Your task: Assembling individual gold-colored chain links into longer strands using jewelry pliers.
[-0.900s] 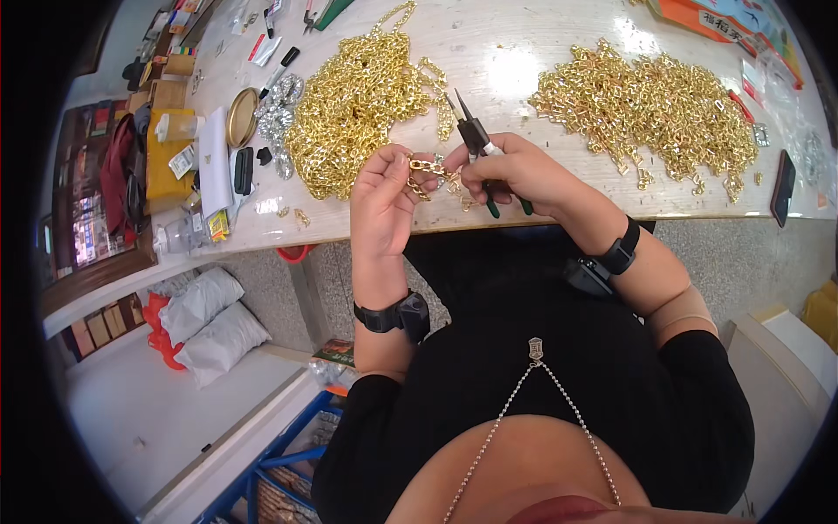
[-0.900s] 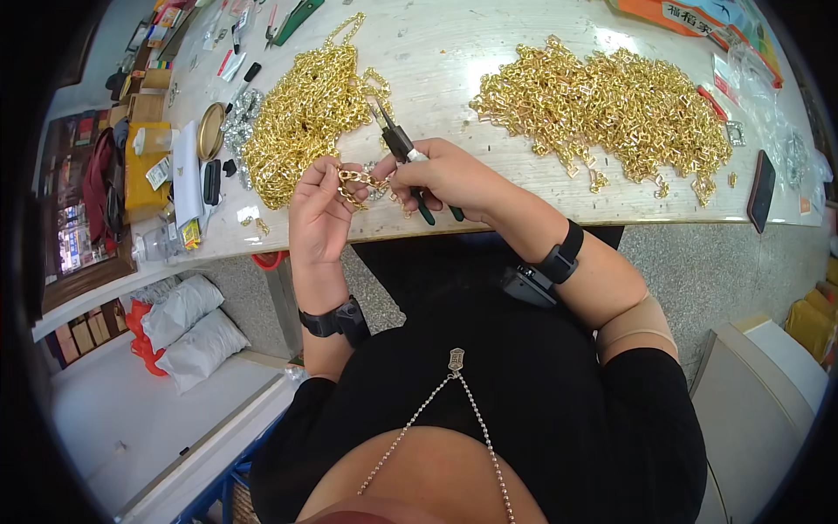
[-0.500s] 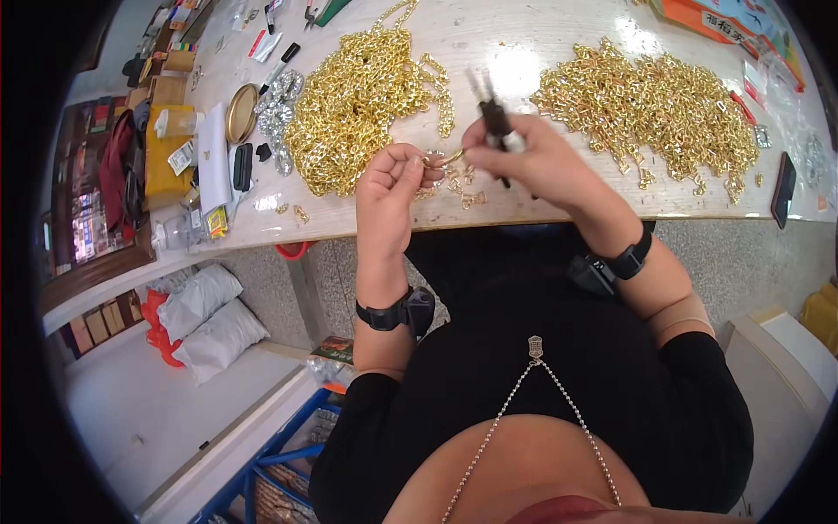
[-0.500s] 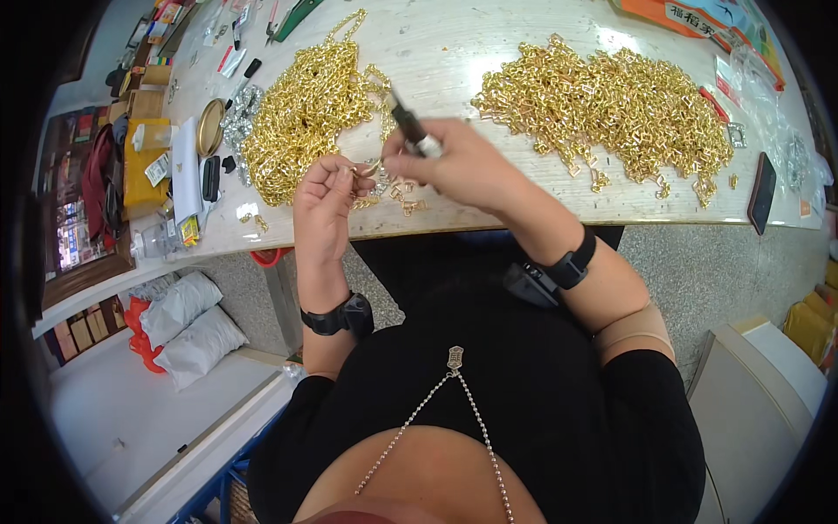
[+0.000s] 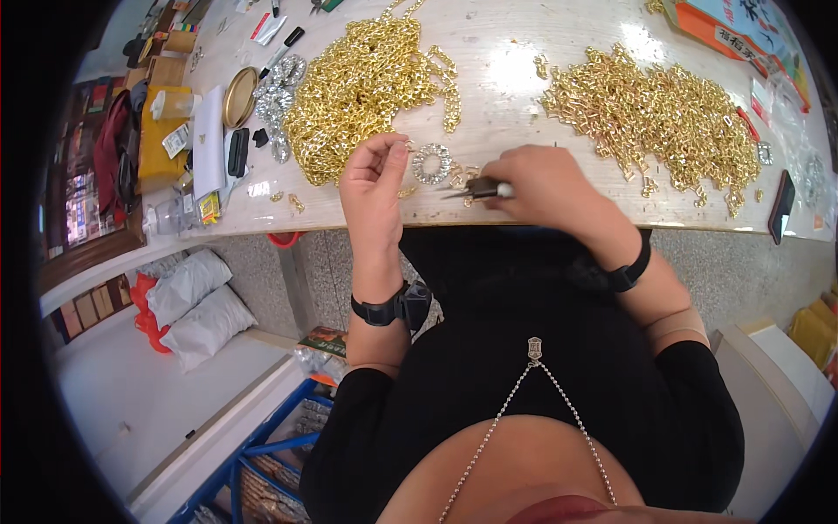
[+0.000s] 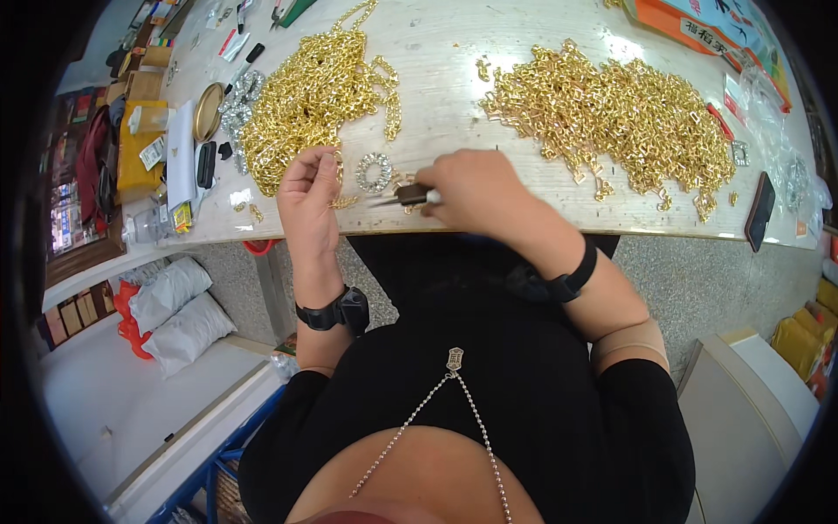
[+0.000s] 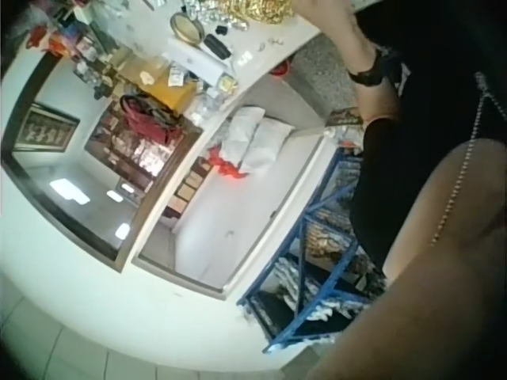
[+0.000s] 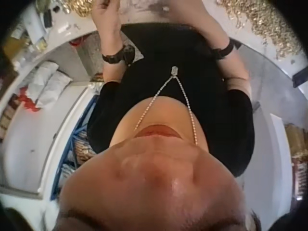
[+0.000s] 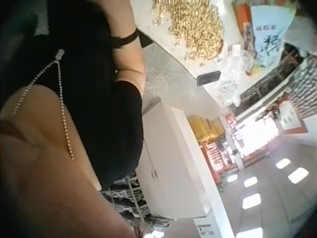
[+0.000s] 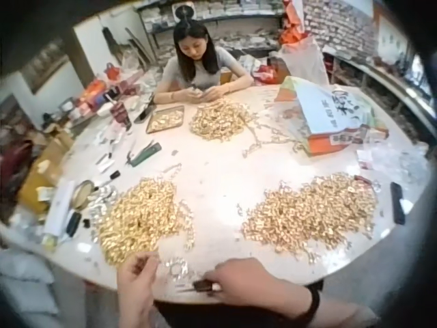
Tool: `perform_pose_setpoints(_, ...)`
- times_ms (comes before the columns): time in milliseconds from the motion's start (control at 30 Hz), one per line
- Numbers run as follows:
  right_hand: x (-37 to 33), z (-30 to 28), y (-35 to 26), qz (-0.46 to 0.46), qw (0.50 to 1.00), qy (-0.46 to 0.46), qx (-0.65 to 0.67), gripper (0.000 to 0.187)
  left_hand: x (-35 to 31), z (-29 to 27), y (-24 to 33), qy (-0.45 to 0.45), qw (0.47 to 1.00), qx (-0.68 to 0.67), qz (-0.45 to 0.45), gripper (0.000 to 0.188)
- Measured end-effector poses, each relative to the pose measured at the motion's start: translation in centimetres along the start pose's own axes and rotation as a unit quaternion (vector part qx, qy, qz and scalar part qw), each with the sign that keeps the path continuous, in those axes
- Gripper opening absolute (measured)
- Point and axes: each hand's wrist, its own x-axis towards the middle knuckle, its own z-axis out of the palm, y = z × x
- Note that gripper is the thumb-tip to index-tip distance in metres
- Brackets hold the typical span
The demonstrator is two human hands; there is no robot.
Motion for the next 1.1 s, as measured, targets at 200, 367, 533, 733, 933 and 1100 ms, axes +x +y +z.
perform_pose_setpoints(200,1.2,2.0,-0.6,-0.015,0.998,0.009,-0.062,0.021,-1.1,-1.5,-1.3,0.043,0.988,0.133,0.059,0.01)
perform_pose_setpoints(367,1.4,1.2,-0.5,-0.021,0.998,0.004,-0.052,0.022,-1.6,-1.8,-4.1,0.052,0.94,0.318,0.114,0.009)
perform_pose_setpoints(533,1.8,-0.1,-0.7,-0.004,0.994,-0.099,-0.042,0.021,-2.1,-0.9,-5.0,0.055,0.901,0.373,0.215,0.008)
perform_pose_setpoints(733,2.0,-0.4,-0.4,-0.002,0.992,-0.118,-0.033,0.023,-2.4,0.1,-5.1,0.041,0.869,0.42,0.259,0.006)
perform_pose_setpoints(933,1.9,-0.2,-0.1,-0.013,0.993,-0.111,-0.034,0.022,-2.4,0.2,-5.3,0.051,0.853,0.443,0.271,0.007)
perform_pose_setpoints(1100,1.7,-0.2,-0.2,-0.007,0.995,-0.098,-0.035,0.022,-2.7,0.3,-5.2,0.056,0.859,0.434,0.265,0.008)
